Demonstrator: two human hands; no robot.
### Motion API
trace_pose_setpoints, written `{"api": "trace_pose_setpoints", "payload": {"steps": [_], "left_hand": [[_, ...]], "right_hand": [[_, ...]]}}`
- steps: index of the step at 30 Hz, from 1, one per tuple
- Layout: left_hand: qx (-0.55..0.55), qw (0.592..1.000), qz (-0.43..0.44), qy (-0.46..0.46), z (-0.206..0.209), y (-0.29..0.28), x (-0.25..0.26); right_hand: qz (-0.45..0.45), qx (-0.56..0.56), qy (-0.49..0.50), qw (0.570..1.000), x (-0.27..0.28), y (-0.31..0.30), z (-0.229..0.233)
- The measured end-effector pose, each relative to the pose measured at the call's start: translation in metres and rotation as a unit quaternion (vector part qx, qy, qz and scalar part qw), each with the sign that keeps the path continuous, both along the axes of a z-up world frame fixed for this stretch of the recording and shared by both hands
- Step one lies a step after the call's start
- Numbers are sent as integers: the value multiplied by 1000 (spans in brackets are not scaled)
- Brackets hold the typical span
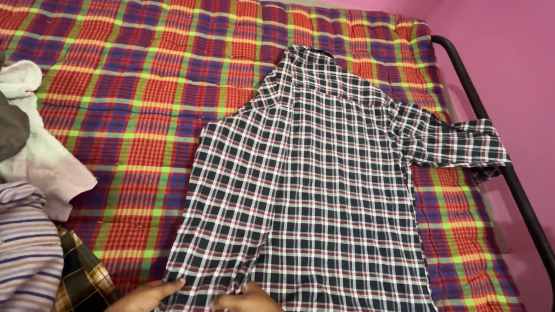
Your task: The person takes a plaid shirt from a red basket, lays it flat on a bed, and folds the garment by bringing the sleeves and sides toward the center.
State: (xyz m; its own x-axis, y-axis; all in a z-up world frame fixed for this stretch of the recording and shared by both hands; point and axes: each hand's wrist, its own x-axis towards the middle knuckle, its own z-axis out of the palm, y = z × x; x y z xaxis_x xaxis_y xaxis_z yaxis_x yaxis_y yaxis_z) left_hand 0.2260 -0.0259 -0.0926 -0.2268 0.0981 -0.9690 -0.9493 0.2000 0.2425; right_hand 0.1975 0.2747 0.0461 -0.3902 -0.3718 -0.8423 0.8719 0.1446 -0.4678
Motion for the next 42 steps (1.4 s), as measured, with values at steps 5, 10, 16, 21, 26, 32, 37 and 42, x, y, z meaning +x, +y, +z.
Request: {"api": "trace_pose_setpoints", "payload": {"steps": [5, 10, 16, 21, 26, 32, 37, 42], "left_hand": [[84, 992, 97, -11, 12, -2, -4], [51, 997, 59, 22, 34, 25, -27], [-124, 982, 138, 47, 54, 36, -17], [39, 974, 210, -79, 71, 42, -6], [-49, 991, 125, 16, 81, 46, 3], [-113, 975, 183, 53, 105, 58, 13], [-37, 969, 228, 88, 114, 56, 28], [-42, 972, 214, 83, 134, 62, 25]], "right_hand": [[12, 9, -61, 998, 1, 1, 39], [-8, -32, 69, 997, -6, -4, 28], [-13, 102, -28, 994, 5, -5, 11], [-56, -190, 61, 978, 31, 11, -33], [-24, 104, -46, 993, 16, 2, -6], [37, 46, 72, 996, 27, 4, 6], [90, 106, -33, 990, 36, 0, 24], [149, 33, -69, 986, 45, -6, 30]]}}
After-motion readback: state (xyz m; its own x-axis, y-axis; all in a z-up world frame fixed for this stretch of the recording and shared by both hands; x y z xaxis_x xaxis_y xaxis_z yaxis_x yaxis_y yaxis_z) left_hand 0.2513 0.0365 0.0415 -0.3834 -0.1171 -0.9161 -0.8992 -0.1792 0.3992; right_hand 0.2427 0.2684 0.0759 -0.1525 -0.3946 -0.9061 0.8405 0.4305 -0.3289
